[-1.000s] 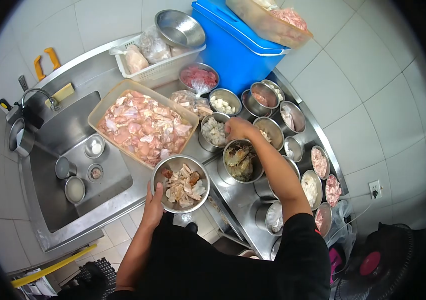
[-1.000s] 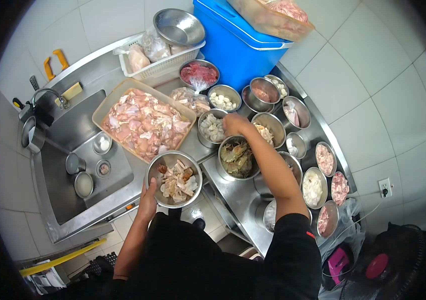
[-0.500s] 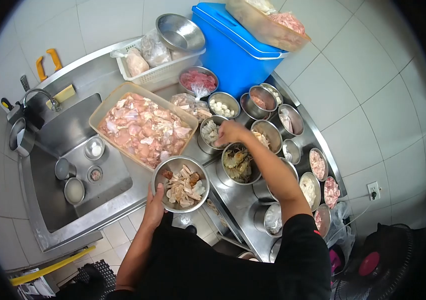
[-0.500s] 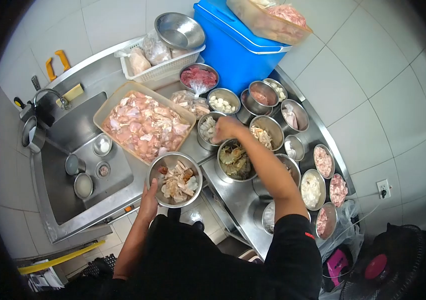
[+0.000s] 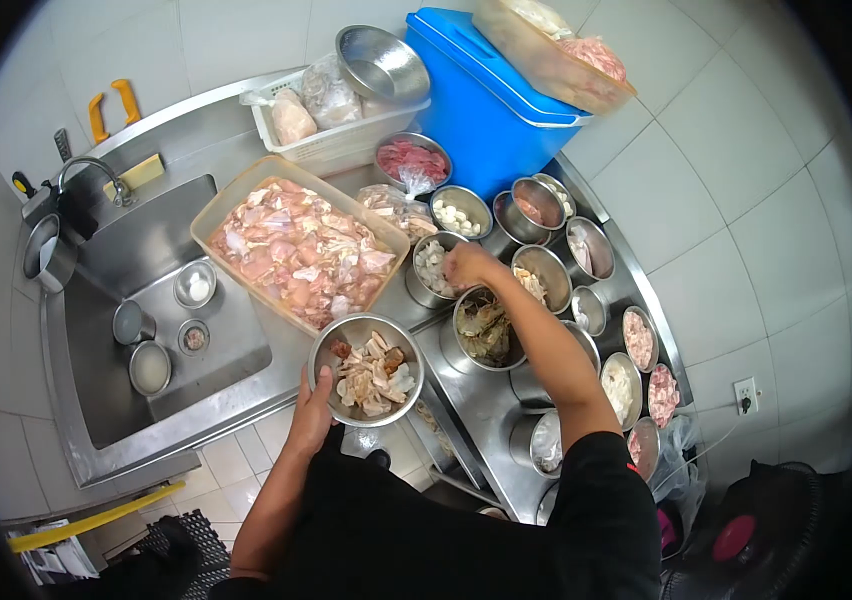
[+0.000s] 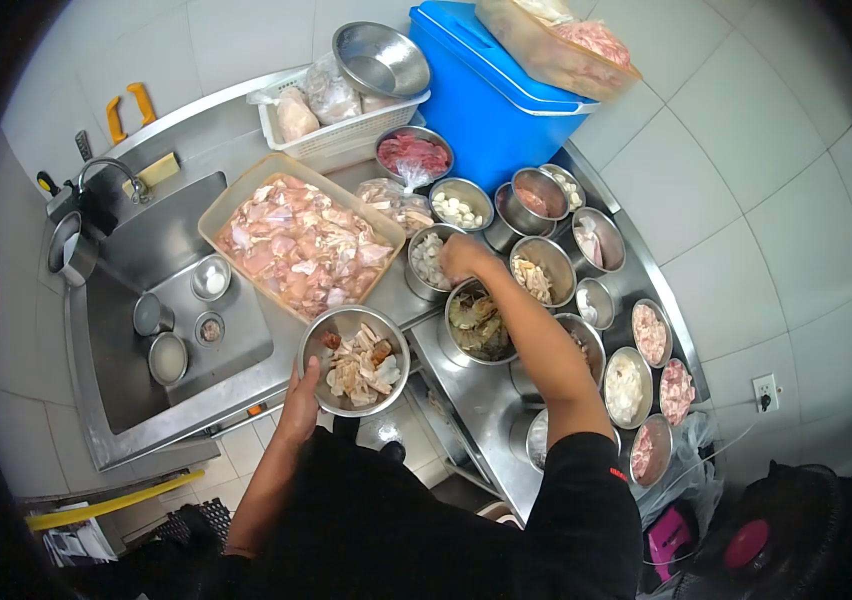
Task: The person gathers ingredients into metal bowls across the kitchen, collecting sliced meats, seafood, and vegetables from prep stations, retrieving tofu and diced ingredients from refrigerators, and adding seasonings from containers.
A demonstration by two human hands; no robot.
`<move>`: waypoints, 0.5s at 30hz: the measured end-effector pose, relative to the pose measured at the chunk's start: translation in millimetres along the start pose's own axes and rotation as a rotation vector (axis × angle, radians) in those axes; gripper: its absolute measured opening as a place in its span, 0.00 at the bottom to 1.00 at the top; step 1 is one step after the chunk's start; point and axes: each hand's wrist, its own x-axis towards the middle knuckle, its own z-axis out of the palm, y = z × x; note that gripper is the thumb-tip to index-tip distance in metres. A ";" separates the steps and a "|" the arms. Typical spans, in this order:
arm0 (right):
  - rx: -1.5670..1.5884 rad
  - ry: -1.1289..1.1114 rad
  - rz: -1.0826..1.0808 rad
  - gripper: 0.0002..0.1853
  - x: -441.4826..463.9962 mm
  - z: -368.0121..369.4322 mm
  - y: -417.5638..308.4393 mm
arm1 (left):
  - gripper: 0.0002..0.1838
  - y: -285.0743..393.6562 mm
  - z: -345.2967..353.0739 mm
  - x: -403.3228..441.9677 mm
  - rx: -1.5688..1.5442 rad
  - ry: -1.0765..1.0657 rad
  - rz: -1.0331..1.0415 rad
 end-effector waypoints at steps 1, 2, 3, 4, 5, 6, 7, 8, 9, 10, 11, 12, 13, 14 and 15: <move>-0.003 0.001 -0.002 0.14 -2.9 -1.7 -3.9 | 0.28 1.4 0.2 -0.4 0.006 0.001 -0.007; -0.069 0.014 0.006 0.14 -10.4 -3.0 -14.9 | 0.28 3.1 1.4 -1.1 0.010 0.008 -0.015; -0.134 0.029 0.015 0.14 -14.2 0.3 -22.6 | 0.28 4.7 2.6 -0.7 0.015 0.013 -0.022; -0.205 0.172 0.004 0.16 -5.7 17.5 -22.0 | 0.28 5.7 3.7 0.4 0.016 0.007 -0.021; -0.204 0.173 0.010 0.16 2.8 25.1 -22.9 | 0.28 6.1 4.2 0.7 0.017 -0.001 -0.024; -0.199 0.182 0.075 0.17 9.2 30.6 -25.6 | 0.28 6.2 4.2 0.7 0.019 -0.006 -0.029; -0.196 0.192 0.137 0.18 14.1 33.9 -25.4 | 0.28 4.6 2.7 2.5 0.020 -0.007 -0.030; -0.186 0.198 0.087 0.18 11.8 31.5 -22.9 | 0.30 3.3 0.8 4.6 -0.023 -0.036 -0.033; -0.182 0.193 0.087 0.18 8.7 28.5 -19.3 | 0.31 2.1 -1.1 4.8 -0.044 -0.050 -0.036; -0.174 0.110 0.035 0.17 7.1 20.6 -14.3 | 0.32 1.9 -2.5 4.6 -0.064 -0.063 -0.039; -0.169 0.027 -0.019 0.16 4.2 9.9 -10.8 | 0.32 5.9 -0.2 3.0 -0.057 -0.055 -0.048; -0.036 -0.044 0.093 0.15 -4.7 -3.8 -11.0 | 0.32 8.5 0.9 0.8 -0.054 -0.052 -0.054; -0.038 -0.045 0.093 0.15 -10.1 -6.8 -3.8 | 0.32 11.1 2.0 -1.3 -0.051 -0.048 -0.061; 0.299 -0.029 0.075 0.14 -15.7 -11.0 6.5 | 0.31 14.0 3.3 -2.1 -0.057 -0.041 -0.088; 0.637 -0.012 0.055 0.13 -21.2 -15.1 14.9 | 0.31 15.5 4.6 -2.7 -0.061 -0.035 -0.115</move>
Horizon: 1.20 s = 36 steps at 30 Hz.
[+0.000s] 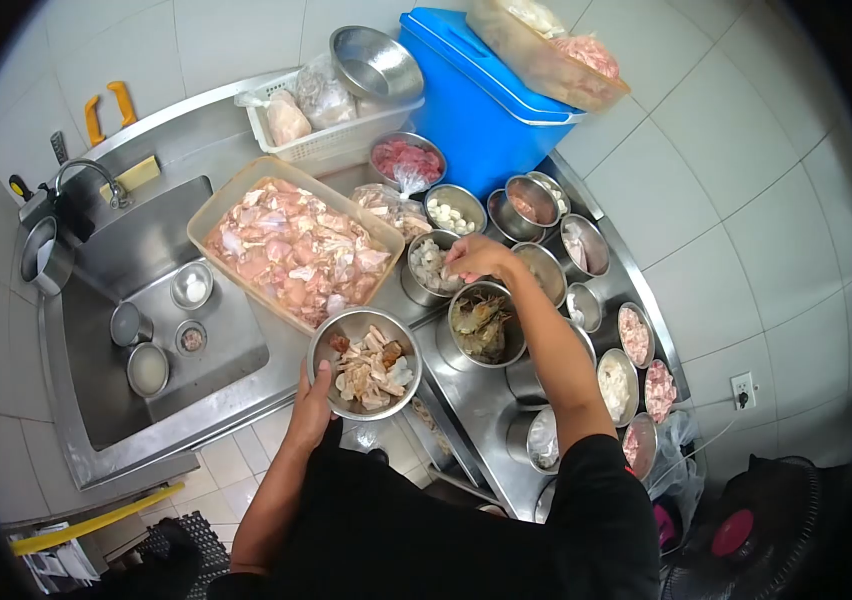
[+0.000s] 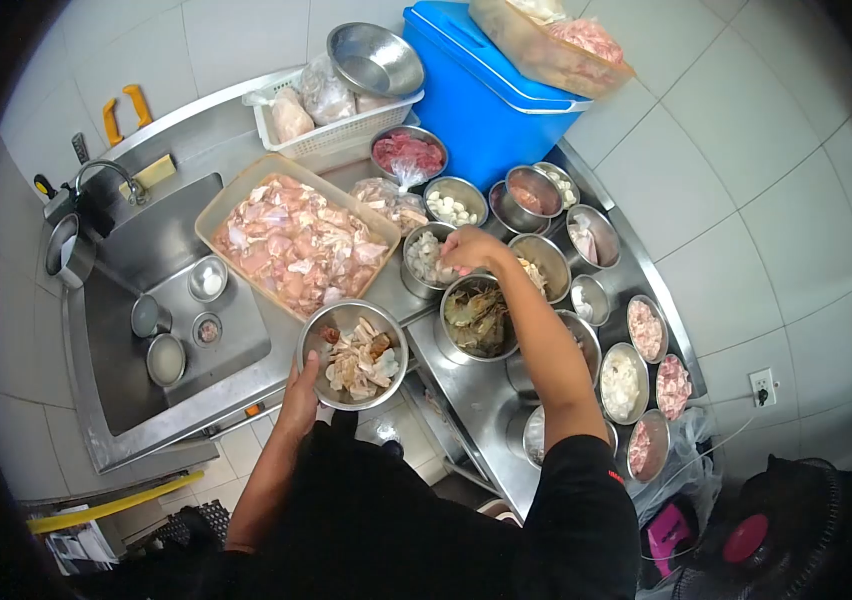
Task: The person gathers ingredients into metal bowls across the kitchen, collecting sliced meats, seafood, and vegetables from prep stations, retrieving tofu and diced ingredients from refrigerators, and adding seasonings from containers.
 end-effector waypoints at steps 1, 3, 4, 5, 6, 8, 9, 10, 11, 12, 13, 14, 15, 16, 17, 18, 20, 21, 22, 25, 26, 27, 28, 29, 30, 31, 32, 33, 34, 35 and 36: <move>0.036 -0.063 -0.024 0.11 -3.0 -7.5 2.7 | 0.31 -2.3 2.0 1.7 -0.001 -0.004 0.006; 0.203 -0.054 -0.049 0.10 -20.2 -13.4 -1.4 | 0.32 -12.2 4.0 12.1 0.008 0.043 0.109; 0.372 -0.061 -0.071 0.10 -29.5 -12.9 -6.6 | 0.32 -16.8 3.7 18.0 0.010 0.064 0.144; 0.430 -0.067 -0.119 0.09 -40.4 -12.0 -13.5 | 0.32 -20.6 1.0 25.9 0.062 -0.003 0.155; 0.493 -0.082 -0.161 0.09 -53.3 -7.7 -21.8 | 0.32 -21.1 0.8 27.2 0.085 -0.017 0.132; 0.519 -0.137 -0.236 0.09 -72.6 4.0 -34.0 | 0.31 -15.8 5.6 26.4 0.109 -0.011 0.098; 0.487 -0.154 -0.246 0.10 -85.6 13.5 -43.9 | 0.30 -6.7 11.8 22.7 0.135 -0.016 0.059; 0.454 -0.162 -0.258 0.10 -99.6 23.3 -55.4 | 0.29 0.6 16.9 20.0 0.163 -0.029 0.024; 0.454 -0.201 -0.271 0.10 -110.2 33.2 -63.8 | 0.29 5.1 20.7 18.0 0.169 -0.029 0.020; 0.455 -0.238 -0.283 0.10 -118.6 43.4 -69.6 | 0.28 8.5 24.8 16.1 0.164 -0.040 0.011; 0.425 -0.218 -0.281 0.12 -124.2 52.9 -71.9 | 0.27 9.3 28.0 14.9 0.159 -0.053 0.003; 0.434 -0.214 -0.279 0.12 -124.4 58.8 -65.4 | 0.27 8.0 30.0 14.3 0.167 -0.057 -0.001; 0.291 -0.060 -0.388 0.12 -121.1 65.2 -56.3 | 0.27 6.3 31.2 13.8 0.169 -0.060 0.034; 0.146 0.093 -0.491 0.12 -121.2 72.1 -50.1 | 0.27 4.2 31.5 12.9 0.171 -0.063 0.069; 0.061 0.334 -0.593 0.11 -130.7 79.2 -52.6 | 0.27 2.0 31.0 11.2 0.179 -0.065 0.065; 0.067 0.338 -0.590 0.11 -134.7 83.1 -52.1 | 0.27 -0.1 30.6 9.6 0.179 -0.061 0.112; -0.019 0.311 -0.442 0.08 -142.6 90.6 -48.6 | 0.27 -11.7 26.7 10.9 0.188 -0.066 0.157; 0.033 0.341 -0.403 0.08 -146.2 97.1 -48.6 | 0.27 -22.2 22.3 16.9 0.254 -0.028 0.272; 0.038 0.356 -0.396 0.08 -147.4 104.6 -47.3 | 0.28 -31.9 17.2 21.1 0.319 0.002 0.390; -0.006 0.425 -0.383 0.11 -152.3 109.7 -42.5 | 0.29 -37.1 22.4 14.2 -0.031 -0.091 0.260; -0.022 0.416 -0.374 0.12 -155.7 110.3 -43.2 | 0.29 -34.6 28.0 11.4 -0.021 -0.127 0.254; -0.013 0.418 -0.399 0.11 -157.0 110.5 -41.7 | 0.30 -29.0 32.1 4.8 -0.105 -0.164 0.207; -0.008 0.430 -0.389 0.11 -158.4 108.6 -35.4 | 0.31 -23.0 34.1 -3.8 -0.189 -0.188 0.159; -0.079 0.449 -0.451 0.12 -156.3 109.5 -30.9 | 0.32 -12.5 41.3 -13.9 -0.232 -0.229 0.192; -0.147 0.455 -0.525 0.12 -153.9 112.7 -31.3 | 0.32 -19.0 38.3 -7.7 -0.228 -0.213 0.193; -0.067 0.439 -0.550 0.13 -156.0 114.0 -31.1 | 0.32 -32.3 29.7 3.8 -0.233 -0.237 0.175; -0.040 0.399 -0.562 0.12 -157.3 112.6 -30.8 | 0.32 -38.0 20.7 9.5 -0.240 -0.259 0.160; -0.018 0.380 -0.538 0.12 -162.7 111.0 -34.1 | 0.32 -33.2 20.6 6.2 -0.225 -0.303 0.146; 0.001 0.366 -0.511 0.11 -166.9 109.2 -36.9 | 0.33 -29.9 23.8 1.9 -0.142 -0.249 0.168; 0.001 0.356 -0.525 0.11 -167.5 110.3 -35.9 | 0.34 -22.9 27.6 -3.9 -0.118 -0.229 0.170; 0.054 0.355 -0.530 0.11 -168.2 111.4 -33.5 | 0.34 -18.0 29.5 -7.1 -0.095 -0.215 0.171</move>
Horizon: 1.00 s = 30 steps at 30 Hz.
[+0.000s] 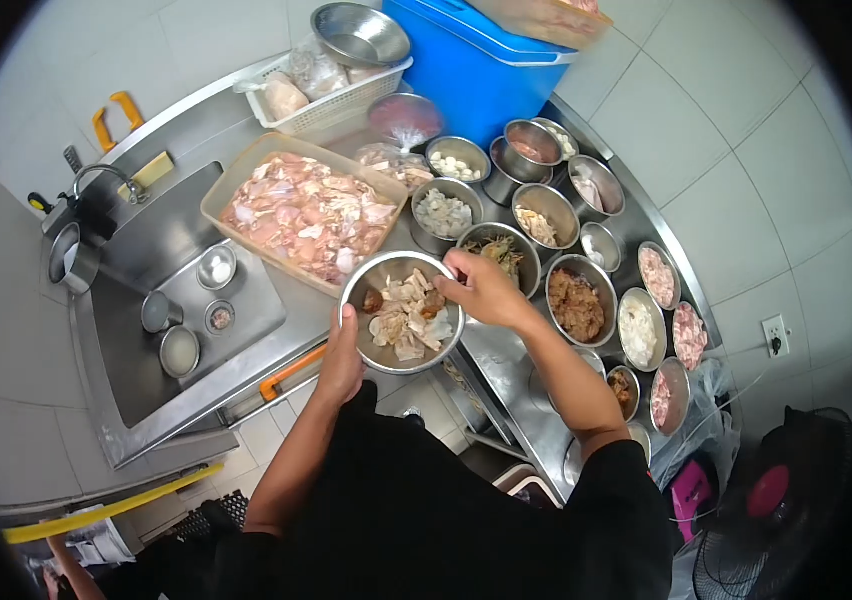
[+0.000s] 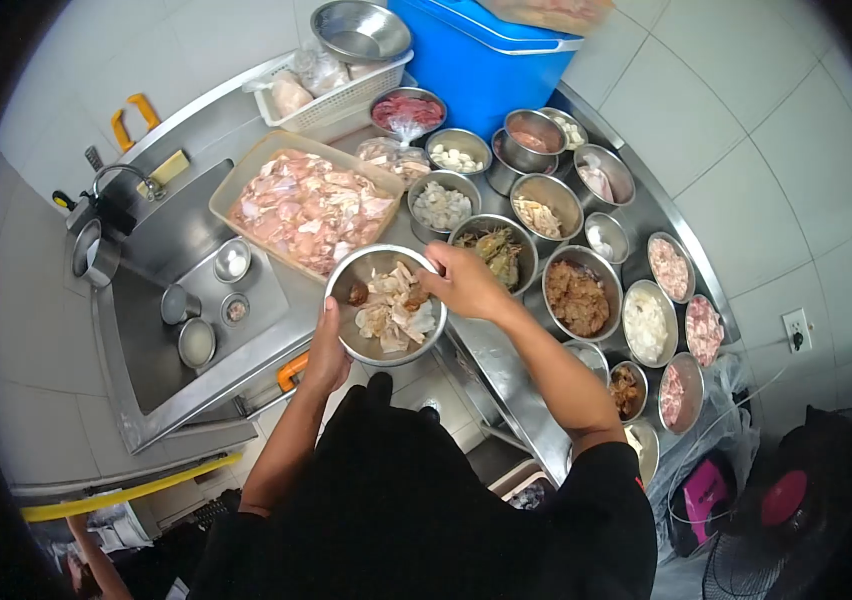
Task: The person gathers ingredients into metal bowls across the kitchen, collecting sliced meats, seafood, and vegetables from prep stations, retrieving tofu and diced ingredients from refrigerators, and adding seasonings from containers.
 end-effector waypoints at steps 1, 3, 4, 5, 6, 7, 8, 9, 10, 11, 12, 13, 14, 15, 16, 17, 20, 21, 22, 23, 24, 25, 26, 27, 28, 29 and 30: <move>0.048 0.016 0.008 0.11 -1.6 1.1 1.3 | 0.34 1.0 -1.6 -0.2 -0.001 0.002 0.007; 0.114 0.033 -0.009 0.10 -3.7 5.8 3.5 | 0.38 2.9 -2.4 0.9 -0.085 -0.059 -0.068; 0.183 0.050 -0.019 0.10 -3.8 7.3 5.8 | 0.38 3.6 -2.2 1.3 -0.087 -0.062 -0.064; 0.181 0.050 -0.020 0.10 -3.8 8.3 9.2 | 0.39 7.4 -0.3 -0.3 -0.139 -0.073 -0.086; 0.156 0.053 -0.028 0.10 -3.4 9.6 13.0 | 0.40 9.6 0.6 -0.7 -0.192 -0.083 -0.109; 0.133 0.054 -0.037 0.10 -2.9 10.8 16.3 | 0.40 9.6 0.0 0.3 -0.192 -0.081 -0.108; 0.135 0.052 -0.036 0.10 -2.7 12.7 19.4 | 0.39 8.8 -1.4 0.8 -0.228 -0.084 -0.127; 0.194 0.041 -0.011 0.10 -2.7 14.8 22.2 | 0.38 8.1 -3.0 1.1 -0.262 -0.087 -0.147; 0.254 0.030 0.015 0.11 -3.4 16.8 24.2 | 0.38 7.4 -4.4 0.8 -0.259 -0.085 -0.151; 0.258 0.032 0.018 0.11 -4.1 18.3 24.6 | 0.35 6.7 -5.6 0.5 -0.231 -0.081 -0.169; 0.339 0.020 0.047 0.11 -4.6 19.5 24.6 | 0.31 5.5 -6.5 0.2 -0.203 -0.078 -0.186; 0.418 0.008 0.075 0.11 -5.3 19.9 24.6 | 0.31 3.1 -6.7 0.1 -0.203 -0.078 -0.190; 0.418 0.007 0.078 0.11 -6.4 18.7 23.6 | 0.28 -0.5 -6.7 0.4 -0.174 -0.059 -0.131; 0.297 -0.003 0.059 0.11 -7.3 15.8 21.5 | 0.25 -3.9 -7.1 1.6 -0.146 -0.040 -0.069; 0.176 -0.015 0.037 0.11 -7.9 13.1 18.1 | 0.25 -9.0 -9.2 4.5 -0.149 -0.038 -0.066; 0.174 -0.020 0.034 0.11 -8.3 10.8 11.9 | 0.23 -11.9 -10.1 6.8 -0.176 -0.014 -0.062; -0.118 0.169 -0.141 0.12 -12.0 3.5 -15.7 | 0.21 -16.1 -13.0 8.1 -0.210 0.029 -0.076; -0.248 0.230 -0.267 0.15 -13.7 -1.4 -27.1 | 0.21 -14.8 -11.3 8.5 -0.217 0.043 -0.094; -0.378 0.290 -0.393 0.20 -15.8 -5.7 -34.9 | 0.21 -13.3 -10.1 9.2 -0.220 0.047 -0.093; -0.403 0.045 -0.354 0.31 -20.3 -12.2 -36.5 | 0.20 -11.2 -8.1 9.5 -0.244 0.029 -0.104; -0.402 0.041 -0.354 0.31 -22.0 -10.6 -41.2 | 0.20 -9.2 -5.9 9.6 -0.267 0.008 -0.117; -0.448 -0.067 -0.363 0.33 -22.8 -6.2 -47.8 | 0.20 -7.4 -3.1 8.7 -0.233 0.003 -0.108; -0.494 -0.174 -0.370 0.36 -22.1 -1.2 -52.3 | 0.20 -5.1 0.6 8.2 -0.233 0.002 -0.112; -0.549 -0.219 -0.381 0.40 -18.1 6.2 -49.5 | 0.19 -3.7 4.9 7.9 -0.233 -0.027 -0.101; -0.552 -0.220 -0.376 0.40 -16.2 12.4 -49.8 | 0.19 -3.6 7.6 8.2 -0.234 -0.056 -0.089; -0.589 -0.245 -0.337 0.40 -14.0 18.0 -51.2 | 0.19 -5.2 8.3 9.5 -0.240 -0.059 -0.088; -0.626 -0.270 -0.300 0.40 -11.3 23.6 -50.8 | 0.19 -7.7 7.9 11.1 -0.258 -0.063 -0.099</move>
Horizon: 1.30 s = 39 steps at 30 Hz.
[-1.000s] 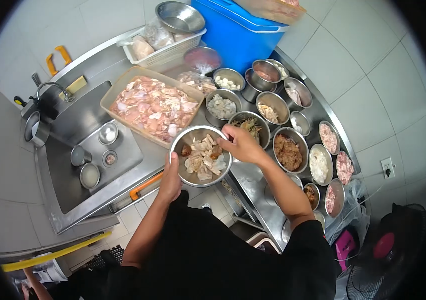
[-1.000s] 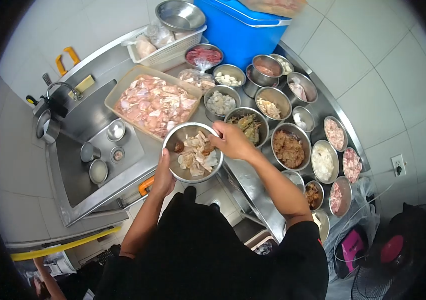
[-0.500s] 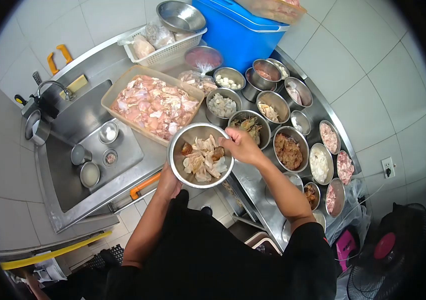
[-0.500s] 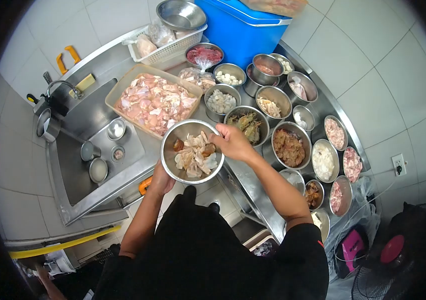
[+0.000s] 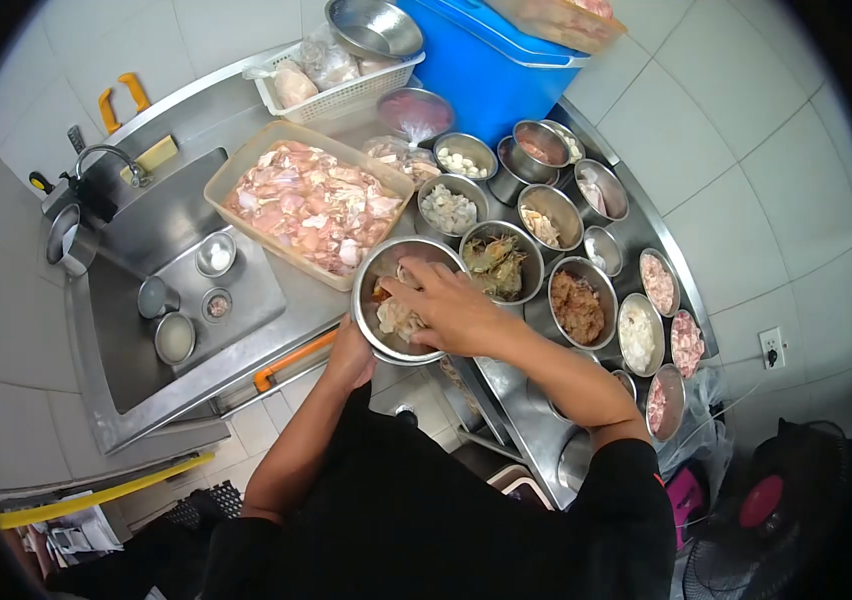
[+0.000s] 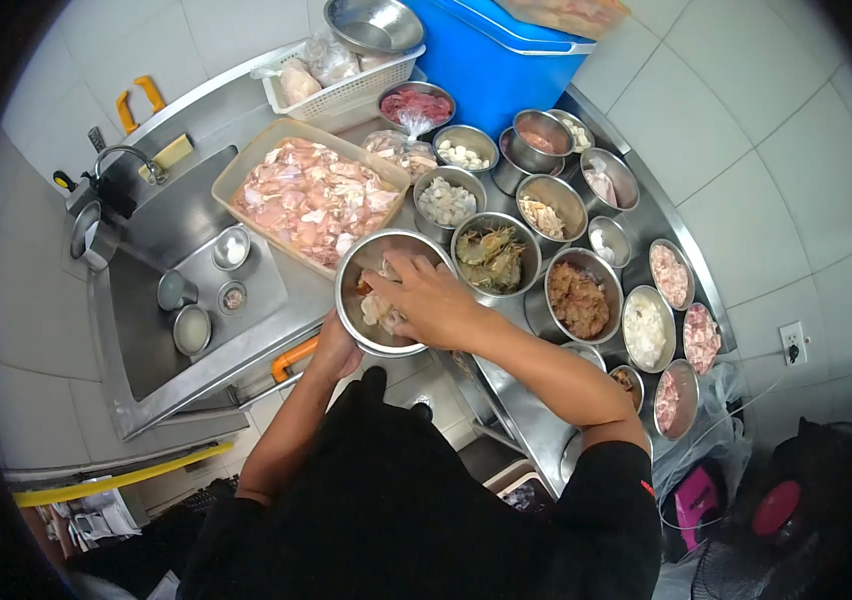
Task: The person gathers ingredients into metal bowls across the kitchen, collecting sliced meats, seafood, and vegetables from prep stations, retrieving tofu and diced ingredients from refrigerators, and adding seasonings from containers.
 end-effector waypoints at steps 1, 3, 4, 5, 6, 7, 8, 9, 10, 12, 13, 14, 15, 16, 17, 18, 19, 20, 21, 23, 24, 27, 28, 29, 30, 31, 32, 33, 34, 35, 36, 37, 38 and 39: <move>0.007 0.070 0.002 0.38 3.9 11.2 2.8 | 0.19 -2.3 -1.6 0.3 -0.019 -0.002 -0.012; 0.062 0.043 0.059 0.37 9.0 10.1 -1.6 | 0.20 -3.7 -3.5 0.7 0.009 -0.013 0.015; 0.118 0.016 0.117 0.36 10.2 9.1 -2.4 | 0.21 -4.3 -4.5 1.1 0.038 -0.023 0.040; 0.113 0.011 0.112 0.36 10.8 8.8 -0.6 | 0.21 -3.6 -6.3 2.2 0.031 -0.022 0.045; 0.185 0.055 0.108 0.34 11.1 9.6 2.0 | 0.22 -1.7 -9.3 2.8 0.026 -0.037 0.023; 0.258 0.101 0.103 0.32 11.7 10.8 4.9 | 0.22 -0.2 -11.8 2.8 0.023 -0.053 0.002; 0.256 0.098 0.098 0.32 12.8 13.4 9.8 | 0.22 2.0 -11.9 2.0 0.021 -0.050 0.006; 0.351 0.185 0.046 0.27 14.0 15.9 16.0 | 0.23 4.5 -11.5 1.3 0.030 -0.058 -0.005; 0.445 0.273 -0.005 0.23 15.0 16.5 21.6 | 0.23 6.7 -10.5 1.3 0.042 -0.067 -0.018; 0.514 0.298 0.024 0.16 17.2 5.9 26.5 | 0.23 7.4 -10.1 1.4 0.044 -0.065 -0.023; 0.586 0.239 0.034 0.16 17.9 -0.2 30.8 | 0.23 7.1 -9.9 1.0 0.044 -0.062 -0.027; 0.657 0.180 0.045 0.16 18.8 -4.3 35.3 | 0.23 7.2 -9.4 0.2 0.046 -0.063 -0.030; 0.682 0.186 0.027 0.16 19.7 -5.5 39.5 | 0.23 7.2 -8.7 -0.8 0.039 -0.062 -0.035; 0.684 0.190 0.031 0.16 19.4 -8.6 41.2 | 0.23 6.9 -8.4 -1.5 0.033 -0.063 -0.041; 0.764 0.143 0.079 0.16 18.7 -13.9 41.4 | 0.23 4.5 -11.1 -0.1 0.038 -0.066 -0.046; 0.846 0.098 0.129 0.16 18.0 -17.3 42.8 | 0.23 1.2 -15.2 1.9 0.033 -0.041 -0.053; 0.873 0.092 0.126 0.16 18.1 -16.1 47.2 | 0.23 -1.6 -18.2 3.3 0.029 -0.018 -0.061; 0.877 0.104 0.136 0.16 17.0 -18.2 48.2 | 0.23 -0.9 -15.7 2.1 0.039 -0.026 -0.071; 0.886 0.084 0.163 0.16 15.3 -21.9 47.4 | 0.22 -0.1 -12.8 0.9 0.042 -0.019 -0.074; 0.823 0.108 0.130 0.15 10.8 -27.4 44.1 | 0.22 1.6 -6.9 -1.9 0.049 -0.023 -0.104; 0.766 0.159 0.088 0.14 9.5 -18.3 47.2 | 0.22 -2.0 -10.7 -1.7 0.062 -0.042 -0.123; 0.713 0.346 -0.029 0.15 4.3 10.3 43.1 | 0.21 -17.6 -27.3 2.6 0.013 -0.081 -0.084; 0.586 0.293 -0.070 0.19 1.7 5.5 34.3 | 0.21 -21.2 -31.7 4.5 0.013 -0.117 -0.084; 0.579 0.271 -0.007 0.25 -8.5 16.9 29.8 | 0.21 -20.8 -25.6 1.2 0.036 -0.090 -0.105; 0.441 0.158 -0.026 0.29 -8.8 28.7 28.1 | 0.22 -27.6 -38.5 6.0 0.069 -0.109 -0.106; 0.406 0.093 0.024 0.29 -9.8 33.9 19.7 | 0.24 -33.6 -45.1 8.0 0.112 -0.079 -0.073; 0.376 0.021 0.055 0.29 -13.7 34.1 11.2 | 0.25 -29.7 -33.2 2.6 0.125 -0.075 -0.131; 0.375 0.040 0.095 0.29 -23.4 34.1 3.3 | 0.26 -31.8 -35.5 1.4 0.146 -0.076 -0.149; 0.348 0.091 0.108 0.28 -32.5 35.5 -3.3 | 0.26 -33.5 -39.7 -0.1 0.167 -0.068 -0.157; 0.320 0.138 0.112 0.26 -40.0 35.9 -5.8 | 0.26 -36.4 -45.0 -1.1 0.178 -0.082 -0.170; 0.322 0.148 0.122 0.26 -48.4 39.1 -3.3 | 0.27 -39.6 -50.6 -1.9 0.164 -0.116 -0.199; 0.316 0.262 0.098 0.25 -57.7 45.3 0.0 | 0.28 -42.5 -56.4 -1.3 0.148 -0.144 -0.224; 0.306 0.376 0.066 0.24 -65.3 47.7 1.6 | 0.28 -44.8 -55.5 -1.8 0.155 -0.143 -0.220; 0.306 0.481 0.134 0.17 -72.4 42.7 -1.6 | 0.29 -47.9 -52.8 -4.0 0.126 -0.212 -0.251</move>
